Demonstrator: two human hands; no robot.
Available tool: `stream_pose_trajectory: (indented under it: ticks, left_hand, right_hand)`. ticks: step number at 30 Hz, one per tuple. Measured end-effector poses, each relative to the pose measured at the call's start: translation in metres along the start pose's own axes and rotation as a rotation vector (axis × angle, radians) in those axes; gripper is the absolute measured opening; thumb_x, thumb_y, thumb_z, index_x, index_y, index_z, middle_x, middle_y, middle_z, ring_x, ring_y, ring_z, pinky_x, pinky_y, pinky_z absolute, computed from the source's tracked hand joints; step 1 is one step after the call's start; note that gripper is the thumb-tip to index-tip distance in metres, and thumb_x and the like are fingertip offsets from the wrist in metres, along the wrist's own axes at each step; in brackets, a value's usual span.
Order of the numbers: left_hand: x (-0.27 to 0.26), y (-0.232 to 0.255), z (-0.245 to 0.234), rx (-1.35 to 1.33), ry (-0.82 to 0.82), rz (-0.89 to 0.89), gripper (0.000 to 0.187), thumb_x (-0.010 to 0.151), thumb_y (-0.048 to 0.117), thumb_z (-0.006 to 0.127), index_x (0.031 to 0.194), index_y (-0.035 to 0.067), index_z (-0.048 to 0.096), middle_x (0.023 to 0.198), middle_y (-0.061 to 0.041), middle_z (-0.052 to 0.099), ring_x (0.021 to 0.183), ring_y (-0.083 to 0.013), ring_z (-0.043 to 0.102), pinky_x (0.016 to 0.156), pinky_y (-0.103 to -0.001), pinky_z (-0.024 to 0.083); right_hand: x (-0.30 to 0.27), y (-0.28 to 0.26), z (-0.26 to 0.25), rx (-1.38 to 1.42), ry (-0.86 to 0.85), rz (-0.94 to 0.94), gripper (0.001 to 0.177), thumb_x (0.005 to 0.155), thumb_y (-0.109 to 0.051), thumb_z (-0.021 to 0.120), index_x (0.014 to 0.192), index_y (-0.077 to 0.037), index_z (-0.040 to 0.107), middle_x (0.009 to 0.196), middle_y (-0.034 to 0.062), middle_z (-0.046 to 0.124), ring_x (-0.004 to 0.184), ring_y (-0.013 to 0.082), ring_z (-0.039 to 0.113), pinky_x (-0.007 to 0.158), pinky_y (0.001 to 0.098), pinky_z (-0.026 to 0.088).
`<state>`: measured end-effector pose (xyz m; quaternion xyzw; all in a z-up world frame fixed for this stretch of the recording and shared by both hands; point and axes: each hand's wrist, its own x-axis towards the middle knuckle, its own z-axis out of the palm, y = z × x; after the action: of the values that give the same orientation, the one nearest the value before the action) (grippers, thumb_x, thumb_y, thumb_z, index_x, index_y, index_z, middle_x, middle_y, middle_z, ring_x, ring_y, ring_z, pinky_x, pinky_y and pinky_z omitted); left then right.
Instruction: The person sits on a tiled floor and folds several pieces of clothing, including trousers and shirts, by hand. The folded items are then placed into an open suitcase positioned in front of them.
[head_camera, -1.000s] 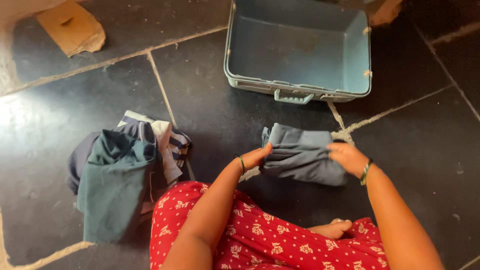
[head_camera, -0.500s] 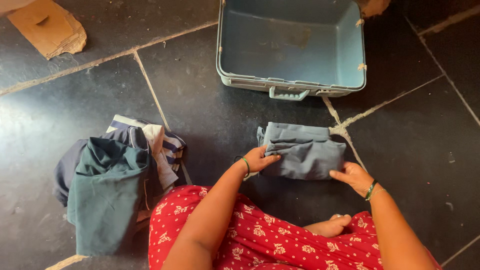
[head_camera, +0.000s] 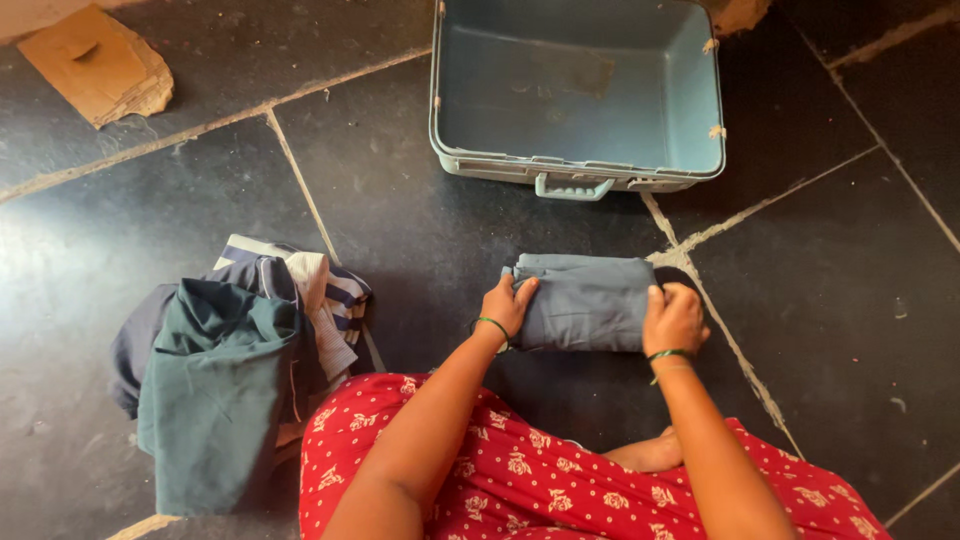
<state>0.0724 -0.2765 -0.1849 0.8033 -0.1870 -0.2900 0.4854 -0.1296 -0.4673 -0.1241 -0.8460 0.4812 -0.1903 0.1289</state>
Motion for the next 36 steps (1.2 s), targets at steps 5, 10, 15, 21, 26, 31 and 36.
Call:
stream_pose_trajectory:
  ticks: [5, 10, 15, 21, 26, 31, 36]
  left_hand:
    - [-0.005, 0.011, -0.004, 0.004, 0.033, -0.061, 0.064, 0.091, 0.056, 0.065, 0.120, 0.000, 0.060, 0.103, -0.031, 0.071, 0.101, -0.0475, 0.068, 0.085, -0.048, 0.055]
    - [-0.008, 0.018, -0.006, 0.030, 0.017, -0.116, 0.067, 0.088, 0.058, 0.068, 0.121, 0.000, 0.060, 0.105, -0.030, 0.071, 0.104, -0.0479, 0.067, 0.087, -0.049, 0.054]
    - [-0.006, 0.021, -0.007, 0.020, 0.007, -0.114, 0.072, 0.087, 0.062, 0.067, 0.121, -0.001, 0.058, 0.110, -0.029, 0.071, 0.105, -0.0467, 0.067, 0.088, -0.049, 0.054]
    - [-0.025, 0.047, -0.035, 0.258, 0.063, -0.166, 0.079, 0.076, 0.073, 0.069, 0.113, 0.005, 0.056, 0.115, -0.021, 0.069, 0.104, -0.0410, 0.069, 0.085, -0.050, 0.055]
    - [-0.019, 0.052, -0.040, 0.267, 0.015, -0.194, 0.087, 0.074, 0.078, 0.071, 0.117, 0.005, 0.055, 0.112, -0.021, 0.071, 0.104, -0.0405, 0.069, 0.087, -0.048, 0.056]
    - [-0.018, 0.053, -0.049, 0.139, 0.203, -0.156, 0.072, 0.082, 0.067, 0.069, 0.123, 0.009, 0.059, 0.098, -0.013, 0.075, 0.093, -0.0353, 0.072, 0.080, -0.047, 0.056]
    - [-0.016, 0.056, -0.052, -0.004, 0.331, -0.097, 0.057, 0.088, 0.054, 0.068, 0.122, 0.009, 0.059, 0.089, -0.007, 0.076, 0.086, -0.0318, 0.073, 0.076, -0.046, 0.055]
  right_hand:
    - [-0.026, -0.088, -0.008, -0.157, -0.261, -0.715, 0.055, 0.090, -0.054, 0.060, 0.141, -0.033, 0.054, 0.156, 0.0092, 0.042, 0.144, 0.0395, 0.035, 0.108, 0.0697, 0.022]
    - [0.011, -0.065, 0.020, -0.311, -0.325, -0.421, 0.067, 0.093, -0.067, 0.048, 0.154, -0.038, 0.042, 0.168, 0.0068, 0.024, 0.153, 0.0422, 0.015, 0.109, 0.0794, 0.003]
    - [0.026, -0.027, 0.045, -0.145, -0.382, -0.252, 0.069, 0.092, -0.065, 0.054, 0.153, -0.034, 0.043, 0.168, 0.0118, 0.027, 0.149, 0.0431, 0.020, 0.114, 0.0674, 0.015]
    - [0.027, 0.038, 0.044, 0.398, -0.334, 0.387, 0.091, 0.079, -0.055, 0.083, 0.137, 0.008, 0.054, 0.129, 0.0239, 0.065, 0.117, 0.0351, 0.063, 0.099, 0.0452, 0.050]
    - [0.020, 0.029, -0.014, 0.993, -0.787, 0.712, 0.058, 0.085, -0.034, 0.076, 0.123, 0.008, 0.065, 0.113, 0.0163, 0.073, 0.099, 0.0260, 0.071, 0.086, 0.0436, 0.057]
    - [0.058, -0.056, -0.093, 0.777, -0.707, 0.192, 0.049, 0.079, -0.013, 0.080, 0.124, 0.003, 0.067, 0.113, 0.0096, 0.074, 0.096, 0.0175, 0.069, 0.088, 0.0345, 0.055]
    - [0.179, -0.136, -0.178, 0.249, -0.388, -0.317, 0.035, 0.085, -0.013, 0.084, 0.116, -0.003, 0.074, 0.103, 0.0101, 0.075, 0.092, 0.0158, 0.062, 0.084, 0.0362, 0.052]
